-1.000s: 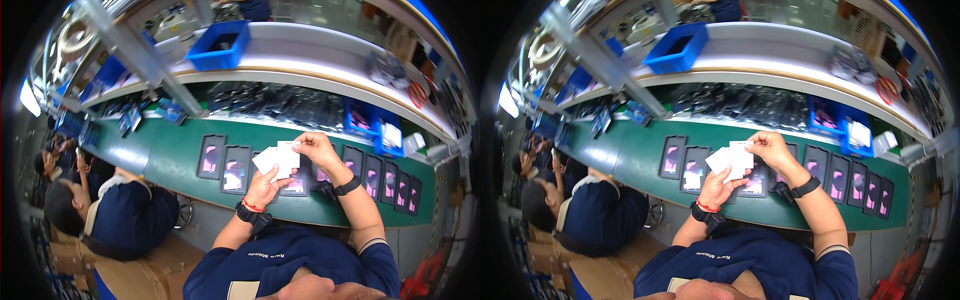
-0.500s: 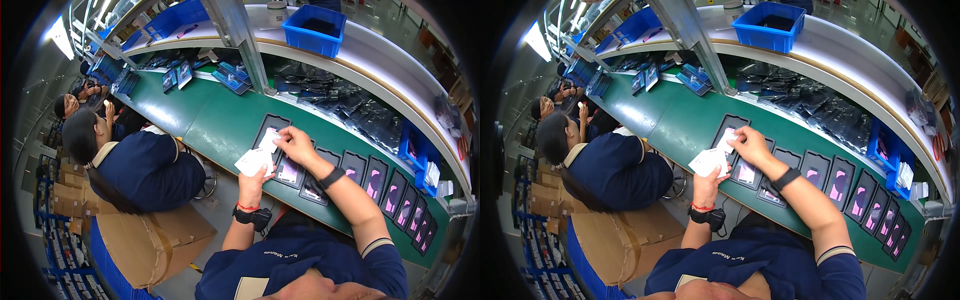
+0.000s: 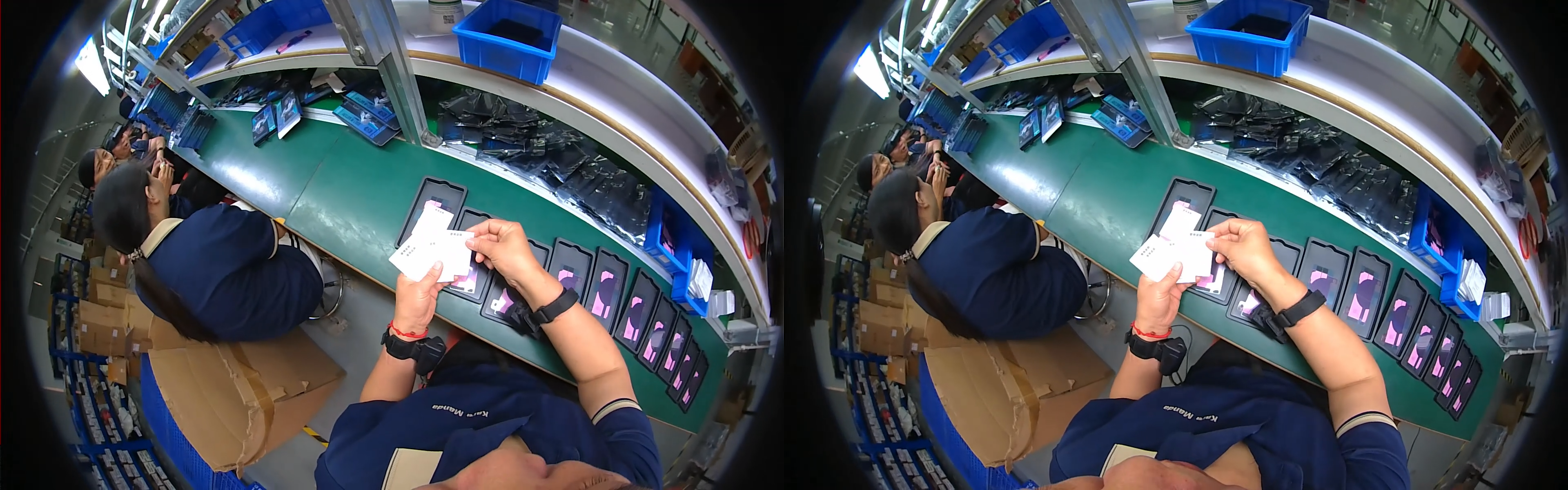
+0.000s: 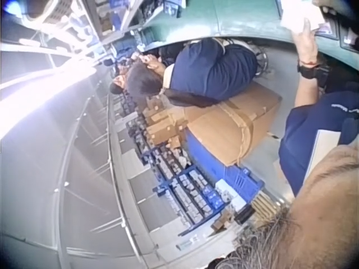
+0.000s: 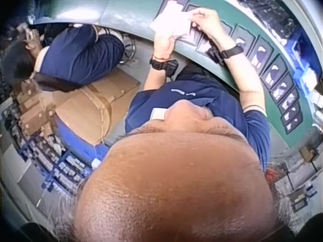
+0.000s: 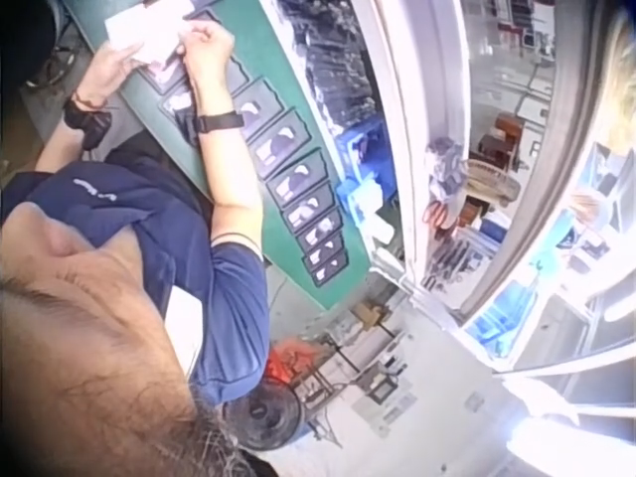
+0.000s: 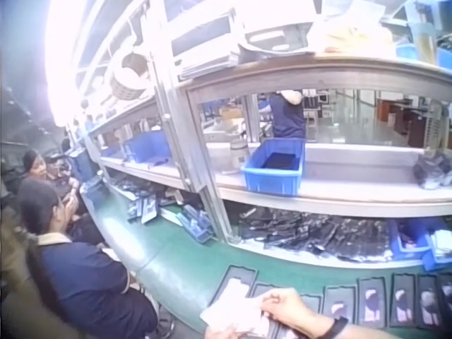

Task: Manually sort and assemble mobile device cases, insert graphics sheets, and pack completed items into individual protective bags along a factory workstation conveyor belt.

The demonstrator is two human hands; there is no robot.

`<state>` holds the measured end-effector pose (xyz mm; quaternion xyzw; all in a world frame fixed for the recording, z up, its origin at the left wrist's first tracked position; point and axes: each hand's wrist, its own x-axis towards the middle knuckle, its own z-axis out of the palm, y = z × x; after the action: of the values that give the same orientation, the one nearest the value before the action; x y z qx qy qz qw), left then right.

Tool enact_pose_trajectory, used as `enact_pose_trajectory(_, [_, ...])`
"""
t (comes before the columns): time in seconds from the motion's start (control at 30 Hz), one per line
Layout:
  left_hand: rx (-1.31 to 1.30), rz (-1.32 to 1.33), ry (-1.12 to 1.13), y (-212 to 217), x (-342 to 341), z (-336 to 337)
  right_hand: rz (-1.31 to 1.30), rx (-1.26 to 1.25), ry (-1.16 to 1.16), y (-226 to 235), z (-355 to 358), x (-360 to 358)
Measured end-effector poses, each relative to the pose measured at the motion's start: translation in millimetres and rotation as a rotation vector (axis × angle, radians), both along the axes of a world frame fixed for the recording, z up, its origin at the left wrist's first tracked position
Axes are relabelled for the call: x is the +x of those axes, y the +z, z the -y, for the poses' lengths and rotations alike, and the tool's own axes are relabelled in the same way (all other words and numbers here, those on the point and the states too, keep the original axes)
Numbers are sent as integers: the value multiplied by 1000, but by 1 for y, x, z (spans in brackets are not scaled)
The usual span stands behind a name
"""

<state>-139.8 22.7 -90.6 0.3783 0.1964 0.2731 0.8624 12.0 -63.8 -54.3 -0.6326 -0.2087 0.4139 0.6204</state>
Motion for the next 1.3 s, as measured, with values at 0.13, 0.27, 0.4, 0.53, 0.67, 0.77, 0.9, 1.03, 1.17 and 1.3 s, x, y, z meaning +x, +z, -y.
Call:
enact_pose_trajectory(0.13, [7,-10,27,1,-3,1,-21,45,-6,1,7,-1])
enact_pose_trajectory(0.27, [36,-75,36,0,-2,4,-107,62,92,2,11,-3])
enact_pose_trajectory(0.4, [42,-78,43,2,0,6,-21,68,21,-9,13,-4])
enact_pose_trajectory(0.53, [94,-43,58,1,2,7,84,154,-27,-24,14,-4])
enact_pose_trajectory(0.67, [84,-46,196,-3,-5,-5,151,-55,-30,-8,17,-5])
enact_pose_trajectory(0.77, [80,-24,222,-1,-10,-17,141,-162,-4,-15,20,-2])
enact_pose_trajectory(0.9, [63,13,166,3,-7,-12,799,-110,-59,-8,22,-15])
enact_pose_trajectory(1.03, [59,39,74,4,6,8,35,198,-71,-6,22,-14])
enact_pose_trajectory(1.17, [112,-4,-11,7,15,20,40,135,-36,-1,43,-5])
enact_pose_trajectory(1.3, [111,-24,-27,11,23,30,57,94,-102,-13,65,-4])
